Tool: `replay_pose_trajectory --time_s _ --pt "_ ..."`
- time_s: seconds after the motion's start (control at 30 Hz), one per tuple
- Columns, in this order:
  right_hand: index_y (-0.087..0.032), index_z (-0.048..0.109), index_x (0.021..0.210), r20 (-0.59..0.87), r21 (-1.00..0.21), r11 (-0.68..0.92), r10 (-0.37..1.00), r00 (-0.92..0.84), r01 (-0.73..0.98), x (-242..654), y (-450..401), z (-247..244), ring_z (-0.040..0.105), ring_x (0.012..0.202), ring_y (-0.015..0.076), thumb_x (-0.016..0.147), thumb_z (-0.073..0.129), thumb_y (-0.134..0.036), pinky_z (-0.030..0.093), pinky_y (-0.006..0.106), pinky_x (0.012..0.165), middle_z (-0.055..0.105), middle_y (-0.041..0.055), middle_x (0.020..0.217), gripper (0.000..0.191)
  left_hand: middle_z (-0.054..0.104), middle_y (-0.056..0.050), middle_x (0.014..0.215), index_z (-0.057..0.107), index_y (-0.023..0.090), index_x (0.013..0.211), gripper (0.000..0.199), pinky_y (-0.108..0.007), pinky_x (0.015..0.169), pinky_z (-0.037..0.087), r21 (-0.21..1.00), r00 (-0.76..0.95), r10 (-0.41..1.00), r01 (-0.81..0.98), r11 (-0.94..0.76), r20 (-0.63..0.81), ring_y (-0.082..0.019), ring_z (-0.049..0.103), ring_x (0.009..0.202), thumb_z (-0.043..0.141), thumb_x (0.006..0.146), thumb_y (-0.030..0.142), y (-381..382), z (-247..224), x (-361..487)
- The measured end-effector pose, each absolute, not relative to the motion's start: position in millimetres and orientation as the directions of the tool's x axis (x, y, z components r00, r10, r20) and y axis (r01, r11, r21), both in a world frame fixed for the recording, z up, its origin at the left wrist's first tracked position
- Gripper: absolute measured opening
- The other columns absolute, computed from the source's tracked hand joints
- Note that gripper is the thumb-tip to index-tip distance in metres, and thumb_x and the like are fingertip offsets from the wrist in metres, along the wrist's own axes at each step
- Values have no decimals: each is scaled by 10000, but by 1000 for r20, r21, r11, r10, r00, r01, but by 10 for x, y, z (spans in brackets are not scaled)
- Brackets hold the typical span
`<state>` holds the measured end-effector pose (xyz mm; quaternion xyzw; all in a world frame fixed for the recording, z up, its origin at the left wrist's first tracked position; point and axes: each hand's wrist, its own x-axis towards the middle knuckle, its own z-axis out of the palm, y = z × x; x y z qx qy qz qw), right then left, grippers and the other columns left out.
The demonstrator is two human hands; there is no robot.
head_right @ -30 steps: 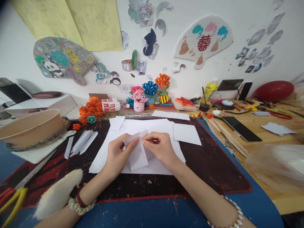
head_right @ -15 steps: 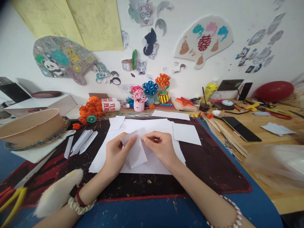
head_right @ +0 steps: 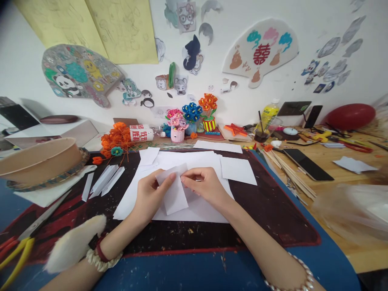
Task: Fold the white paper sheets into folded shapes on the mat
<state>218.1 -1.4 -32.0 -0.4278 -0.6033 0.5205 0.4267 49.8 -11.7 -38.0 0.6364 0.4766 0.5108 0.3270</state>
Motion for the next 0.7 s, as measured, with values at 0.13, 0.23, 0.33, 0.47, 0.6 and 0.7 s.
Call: replay_pose_trajectory --time_s 0.13,0.23,0.33,0.47,0.6,0.7 --pt "-156 698 732 64 -990 94 962 -266 102 2184 -19 -291 464 494 92 743 664 -321 360 217 433 629 14 633 169 445 57 542 518 163 558 333 -213 478 289 900 31 942 284 -330 335 -81 344 510 617 830 326 -128 -363 502" --pt "-162 693 713 77 -986 111 965 -249 126 2182 -21 -284 486 511 102 726 663 -297 378 230 464 634 8 627 139 461 51 542 532 164 563 320 -212 477 296 895 42 941 297 -332 335 -86 367 515 614 829 321 -137 -351 507" --pt "-170 683 677 120 -981 149 968 -221 120 2173 -23 -301 508 534 108 707 662 -263 399 241 506 630 -3 610 100 489 41 550 556 166 574 305 -215 481 310 882 65 933 308 -356 354 -95 391 528 610 830 322 -142 -353 512" --pt "-171 677 661 154 -983 168 973 -172 68 2150 -35 -339 482 494 97 689 660 -233 385 237 480 608 -13 573 70 527 26 568 588 166 588 297 -217 487 326 862 70 917 320 -393 392 -101 410 537 606 831 335 -137 -371 515" --pt "-167 682 671 158 -986 164 979 -125 42 2122 -48 -364 427 425 75 683 655 -227 350 226 417 586 -22 548 67 564 17 588 623 168 617 286 -217 495 340 848 57 908 337 -408 415 -106 438 549 596 837 349 -137 -378 517" --pt "-168 677 659 168 -983 175 980 -103 59 2104 -53 -375 416 389 72 695 641 -232 343 226 385 556 -31 508 82 566 17 592 631 167 631 290 -220 501 339 838 56 905 356 -413 422 -105 437 549 581 850 350 -145 -371 523"
